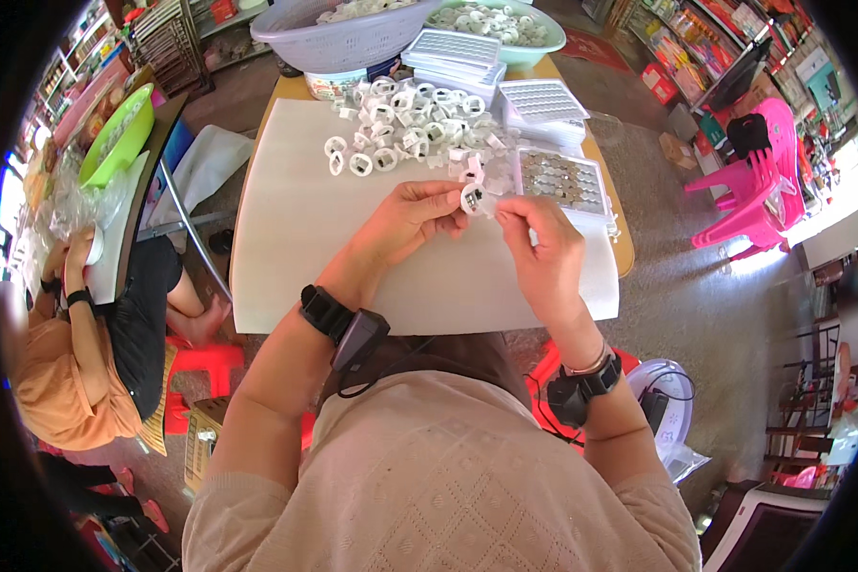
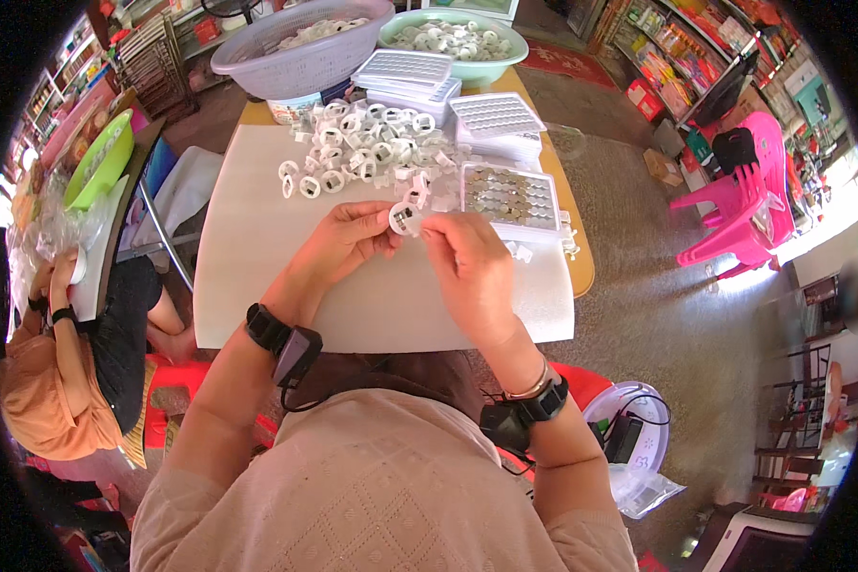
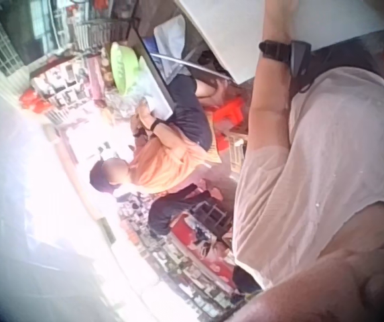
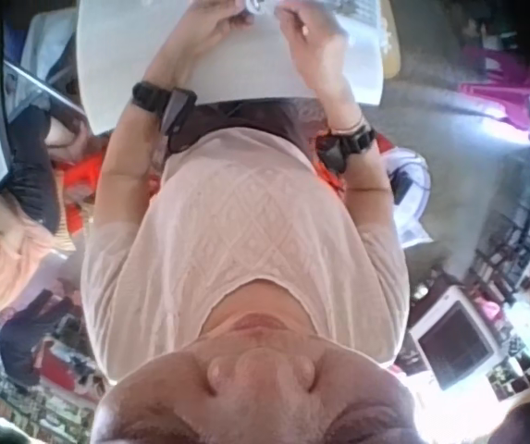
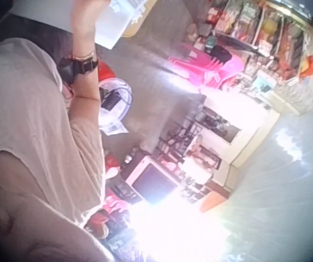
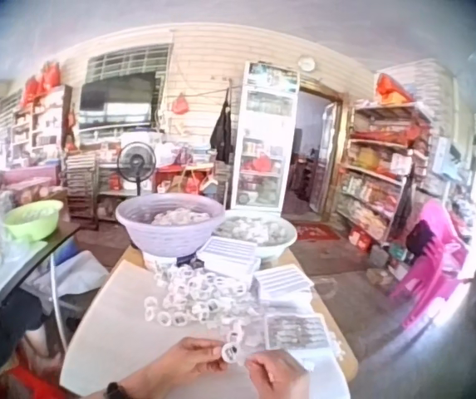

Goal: Assemble small plastic components by inserting a inner part into a white circular base.

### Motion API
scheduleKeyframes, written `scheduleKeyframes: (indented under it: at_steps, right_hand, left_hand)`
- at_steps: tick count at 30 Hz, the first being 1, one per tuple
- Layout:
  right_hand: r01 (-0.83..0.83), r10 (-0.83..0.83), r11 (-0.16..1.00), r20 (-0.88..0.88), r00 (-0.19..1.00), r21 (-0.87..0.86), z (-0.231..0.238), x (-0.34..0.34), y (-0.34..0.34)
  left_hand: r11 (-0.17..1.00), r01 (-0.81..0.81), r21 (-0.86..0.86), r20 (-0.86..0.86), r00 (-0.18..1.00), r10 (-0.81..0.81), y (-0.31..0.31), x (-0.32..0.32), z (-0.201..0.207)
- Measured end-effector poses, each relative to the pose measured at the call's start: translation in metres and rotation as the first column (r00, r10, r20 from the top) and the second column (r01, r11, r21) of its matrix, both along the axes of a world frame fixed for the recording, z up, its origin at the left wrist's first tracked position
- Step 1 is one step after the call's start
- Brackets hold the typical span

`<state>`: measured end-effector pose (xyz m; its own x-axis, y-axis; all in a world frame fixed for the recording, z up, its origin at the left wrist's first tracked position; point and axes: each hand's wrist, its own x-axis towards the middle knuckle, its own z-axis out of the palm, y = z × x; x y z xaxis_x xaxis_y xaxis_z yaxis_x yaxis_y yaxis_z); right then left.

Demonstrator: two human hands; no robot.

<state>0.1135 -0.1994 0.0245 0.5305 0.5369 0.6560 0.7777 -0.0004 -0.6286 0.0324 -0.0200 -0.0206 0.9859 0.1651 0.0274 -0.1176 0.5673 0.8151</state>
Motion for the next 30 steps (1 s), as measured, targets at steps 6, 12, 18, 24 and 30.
scheduleKeyframes:
  at_steps: [6,12,18,24,30]
  right_hand:
    - [-0.023,0.025,1.0,0.131,0.991,-0.017,0.0006,0.0033,0.0063]
    - [-0.026,0.029,0.999,0.17,0.985,-0.023,-0.0017,0.0041,0.0056]
    - [-0.051,0.053,0.998,0.078,0.996,-0.021,-0.0013,0.0029,0.0029]
    - [-0.052,0.053,0.998,0.064,0.997,-0.019,-0.0014,0.0013,0.0034]
    - [-0.039,0.028,0.998,-0.201,0.979,-0.049,-0.0046,0.0001,0.0049]
  left_hand:
    - [0.998,0.049,0.03,-0.006,0.999,-0.049,-0.0013,0.0002,0.0017]
    - [0.998,0.047,0.04,-0.026,0.999,-0.046,-0.0018,-0.0012,0.0005]
    - [0.994,0.062,0.089,-0.039,0.998,-0.058,-0.0024,-0.0027,0.003]
    - [0.993,0.085,0.076,-0.032,0.996,-0.083,-0.0013,-0.0021,-0.001]
    - [0.989,0.085,0.124,-0.024,0.996,-0.082,-0.0045,-0.0016,0.0046]
